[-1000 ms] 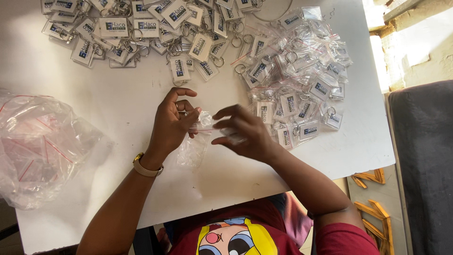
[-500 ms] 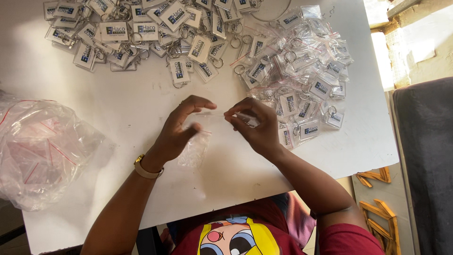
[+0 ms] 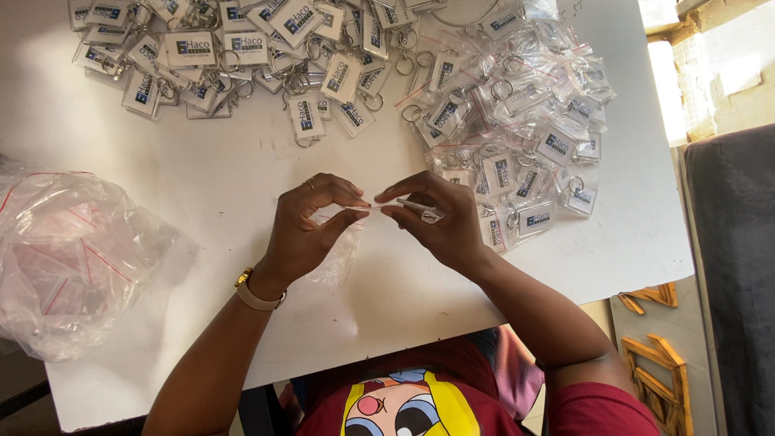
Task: The person repeatedly picks up keychains and places them into small plastic bags, then seals the bags and sets them aside. The process is repeated continuously with multiple keychains and bags on the table.
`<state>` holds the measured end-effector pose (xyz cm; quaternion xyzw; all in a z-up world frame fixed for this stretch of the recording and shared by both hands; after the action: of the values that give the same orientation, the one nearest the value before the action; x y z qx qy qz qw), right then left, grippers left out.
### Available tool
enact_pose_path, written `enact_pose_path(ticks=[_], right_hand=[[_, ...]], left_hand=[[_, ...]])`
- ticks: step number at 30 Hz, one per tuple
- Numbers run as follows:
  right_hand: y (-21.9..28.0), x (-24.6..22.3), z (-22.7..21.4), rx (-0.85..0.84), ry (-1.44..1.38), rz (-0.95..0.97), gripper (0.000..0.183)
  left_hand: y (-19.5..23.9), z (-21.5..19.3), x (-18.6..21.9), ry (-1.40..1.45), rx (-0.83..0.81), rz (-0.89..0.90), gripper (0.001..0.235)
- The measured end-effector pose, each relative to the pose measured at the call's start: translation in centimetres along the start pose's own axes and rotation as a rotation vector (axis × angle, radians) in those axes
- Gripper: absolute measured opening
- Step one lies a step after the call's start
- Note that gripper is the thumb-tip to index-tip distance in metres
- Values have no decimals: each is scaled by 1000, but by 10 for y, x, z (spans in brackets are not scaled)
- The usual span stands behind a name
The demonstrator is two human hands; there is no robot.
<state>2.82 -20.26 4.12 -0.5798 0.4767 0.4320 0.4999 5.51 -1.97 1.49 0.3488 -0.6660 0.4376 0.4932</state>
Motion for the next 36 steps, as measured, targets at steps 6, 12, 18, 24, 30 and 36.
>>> enact_pose_path(ticks=[6, 12, 18, 24, 30, 36], right_hand=[[1, 2, -4, -24, 55, -29, 14], [6, 9, -5, -29, 8, -34, 22], [6, 12, -4, -26, -33, 2, 30], [9, 22, -10, -84, -123, 11, 28], [5, -7, -6, -123, 211, -164, 17], [8, -9, -6, -69, 263, -293, 9]], left_hand=[[-2, 4, 4, -7, -40, -3, 5], [-3, 7, 11, -23, -45, 49, 6], [2, 8, 6, -27, -58, 82, 5], [0, 3, -2, -81, -41, 26, 6], [-1, 1, -7, -99, -37, -12, 7], [-1, 3, -8, -112, -68, -11, 6]])
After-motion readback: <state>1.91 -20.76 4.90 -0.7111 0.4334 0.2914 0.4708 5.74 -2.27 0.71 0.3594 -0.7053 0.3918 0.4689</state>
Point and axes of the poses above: each hand's wrist, its own y-axis away from the middle knuckle, its own z-axis out of the palm, x = y × z, the point moved 6 cm from there along -y, towards the middle knuckle, and after that the axes turned 2 degrees about y, right-handed, at the moved point
